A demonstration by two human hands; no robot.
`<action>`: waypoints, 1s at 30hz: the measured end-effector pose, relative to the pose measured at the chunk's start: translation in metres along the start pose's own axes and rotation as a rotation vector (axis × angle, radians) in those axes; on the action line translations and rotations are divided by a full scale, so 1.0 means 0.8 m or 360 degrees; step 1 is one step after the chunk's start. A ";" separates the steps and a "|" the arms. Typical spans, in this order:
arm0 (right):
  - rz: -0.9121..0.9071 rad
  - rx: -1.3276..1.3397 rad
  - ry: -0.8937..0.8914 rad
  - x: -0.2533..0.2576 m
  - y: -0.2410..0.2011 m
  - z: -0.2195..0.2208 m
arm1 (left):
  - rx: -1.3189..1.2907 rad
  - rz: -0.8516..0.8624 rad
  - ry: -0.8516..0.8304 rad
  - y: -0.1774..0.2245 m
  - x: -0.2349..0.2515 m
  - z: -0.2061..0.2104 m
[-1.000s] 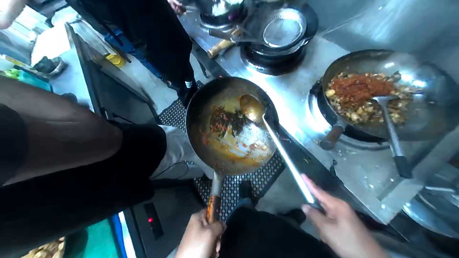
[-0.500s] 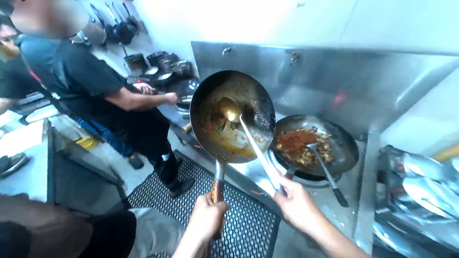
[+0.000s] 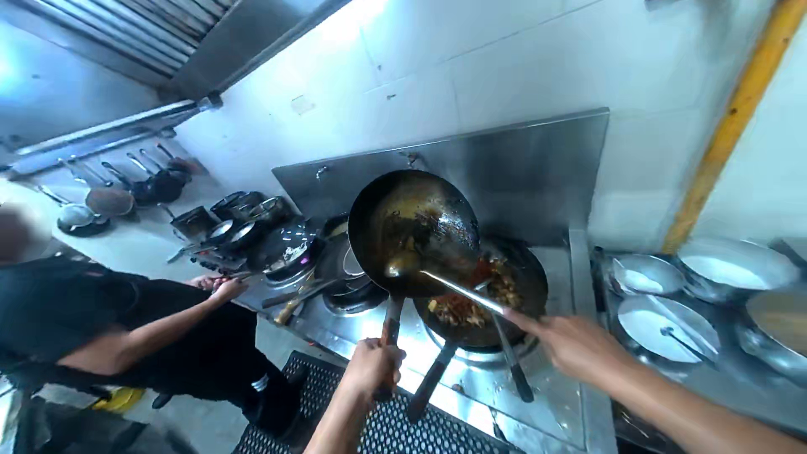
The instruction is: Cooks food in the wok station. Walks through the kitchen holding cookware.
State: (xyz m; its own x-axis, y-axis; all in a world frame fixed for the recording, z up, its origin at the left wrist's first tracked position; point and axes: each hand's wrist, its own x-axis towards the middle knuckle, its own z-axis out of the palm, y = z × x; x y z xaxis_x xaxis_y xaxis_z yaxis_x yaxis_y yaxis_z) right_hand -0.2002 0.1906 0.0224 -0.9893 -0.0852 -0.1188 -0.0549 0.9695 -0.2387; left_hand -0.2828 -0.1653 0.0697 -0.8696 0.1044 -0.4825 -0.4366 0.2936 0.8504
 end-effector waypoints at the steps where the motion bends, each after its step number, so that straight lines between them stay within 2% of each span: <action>1: 0.0023 -0.0007 0.0026 0.002 0.020 -0.006 | 0.0012 -0.0006 0.0012 0.002 0.004 0.013; 6: 0.0166 0.0181 0.0166 0.057 0.054 -0.042 | 0.0247 0.0014 0.0128 0.014 0.013 0.065; 9: 0.0115 0.0314 0.0163 0.073 0.065 -0.022 | 0.0425 0.0048 0.0181 0.022 0.016 0.081; 12: 0.0022 0.0328 -0.0003 0.045 0.078 0.015 | 0.0509 0.0043 0.0213 0.029 0.024 0.089; 15: 0.0011 0.0144 -0.0094 -0.001 0.112 0.054 | 0.0525 0.0021 0.0270 0.027 0.030 0.089; 20: 0.0230 -0.0097 -0.0187 -0.034 0.158 0.038 | 0.0503 0.0033 0.0383 0.010 0.039 0.084; 26: 0.0220 0.0013 0.0052 -0.024 0.126 0.000 | 0.0493 0.0043 0.0504 0.003 0.031 0.084; 30: 0.0187 0.0011 -0.0035 0.015 0.091 0.000 | 0.0470 0.0083 0.0552 0.006 0.025 0.084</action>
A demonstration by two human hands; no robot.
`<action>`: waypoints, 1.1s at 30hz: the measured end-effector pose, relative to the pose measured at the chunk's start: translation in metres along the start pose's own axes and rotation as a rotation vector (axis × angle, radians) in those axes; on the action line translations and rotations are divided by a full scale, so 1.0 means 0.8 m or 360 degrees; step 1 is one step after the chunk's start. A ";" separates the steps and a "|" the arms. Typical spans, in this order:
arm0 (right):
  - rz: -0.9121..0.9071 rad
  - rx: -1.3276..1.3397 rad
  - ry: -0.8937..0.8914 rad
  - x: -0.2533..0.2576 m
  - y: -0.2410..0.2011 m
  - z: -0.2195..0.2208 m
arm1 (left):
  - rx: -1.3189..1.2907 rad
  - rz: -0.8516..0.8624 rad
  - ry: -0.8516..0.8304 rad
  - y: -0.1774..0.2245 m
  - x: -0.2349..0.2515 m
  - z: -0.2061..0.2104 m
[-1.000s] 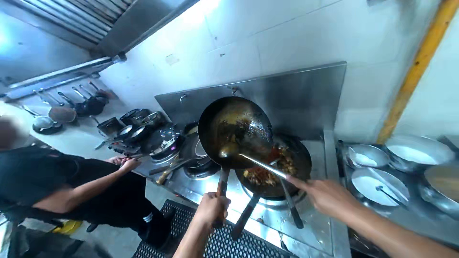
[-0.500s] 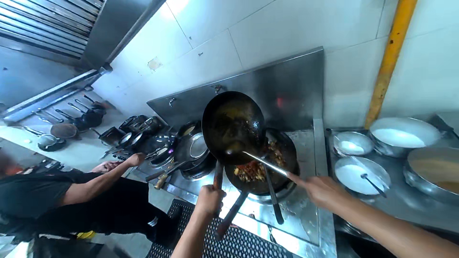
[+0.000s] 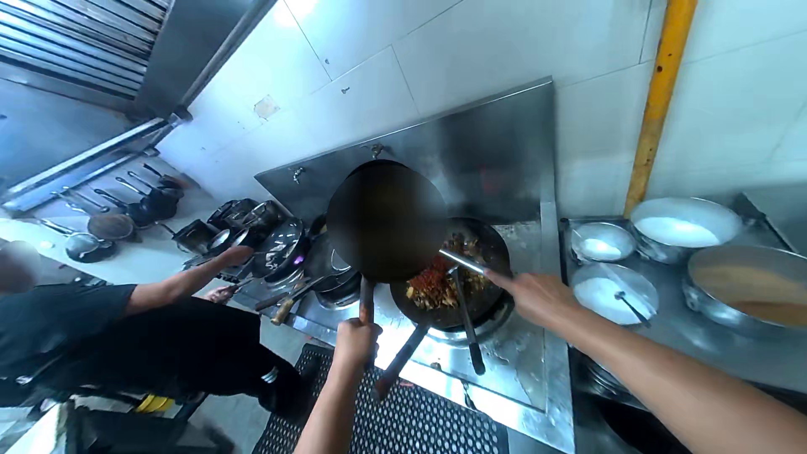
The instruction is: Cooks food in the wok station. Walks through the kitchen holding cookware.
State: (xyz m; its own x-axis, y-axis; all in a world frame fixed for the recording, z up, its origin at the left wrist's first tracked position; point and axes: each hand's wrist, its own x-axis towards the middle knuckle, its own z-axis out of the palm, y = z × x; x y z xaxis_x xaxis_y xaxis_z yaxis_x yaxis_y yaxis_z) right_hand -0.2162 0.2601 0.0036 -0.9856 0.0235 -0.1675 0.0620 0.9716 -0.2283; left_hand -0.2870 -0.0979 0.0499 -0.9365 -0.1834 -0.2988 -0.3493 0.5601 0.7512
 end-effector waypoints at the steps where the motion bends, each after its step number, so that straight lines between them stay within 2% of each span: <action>1: -0.0015 -0.0029 -0.0043 0.000 -0.003 0.003 | -0.0006 0.0014 0.0011 0.000 0.001 -0.001; 5: -0.0014 -0.0232 -0.0124 -0.042 0.029 0.023 | 0.0062 0.0027 0.0088 -0.005 0.008 -0.018; 8: 0.0127 -0.0301 -0.0166 -0.066 0.063 0.024 | 0.0034 -0.0009 0.0115 -0.019 0.010 -0.028; 11: 0.0177 -0.0082 0.0052 -0.074 0.071 0.036 | -0.0152 -0.0056 0.0139 -0.038 -0.006 -0.053; 14: 0.0232 0.0318 -0.0023 -0.079 0.068 0.053 | -0.0411 -0.0161 0.0118 -0.071 -0.049 -0.097; 17: 0.0222 0.0373 -0.0146 -0.078 0.070 0.065 | -0.0604 -0.0284 0.0155 -0.117 -0.115 -0.145; 21: 0.0228 0.0576 0.0106 -0.076 0.070 0.073 | -0.0722 -0.0557 0.0206 -0.187 -0.198 -0.187; 24: 0.0222 0.0718 0.0113 -0.066 0.071 0.073 | -0.0770 -0.0794 0.0245 -0.237 -0.247 -0.191; 27: 0.0270 0.0882 0.0213 -0.068 0.050 0.090 | -0.0787 -0.1032 0.0255 -0.289 -0.262 -0.179; 30: 0.0311 0.0981 0.0173 -0.056 0.045 0.102 | -0.0802 -0.1321 0.0222 -0.333 -0.252 -0.148; 33: 0.0470 0.1290 0.0049 -0.043 0.027 0.102 | -0.0842 -0.1558 0.0124 -0.394 -0.208 -0.107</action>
State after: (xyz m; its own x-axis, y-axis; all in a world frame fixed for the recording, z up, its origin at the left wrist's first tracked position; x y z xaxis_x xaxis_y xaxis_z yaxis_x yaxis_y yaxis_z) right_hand -0.1682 0.2610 -0.0742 -0.9146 0.2664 -0.3043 0.3978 0.4570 -0.7955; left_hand -0.0236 -0.3129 -0.0865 -0.2428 -0.4180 -0.8754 -0.8890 -0.2654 0.3732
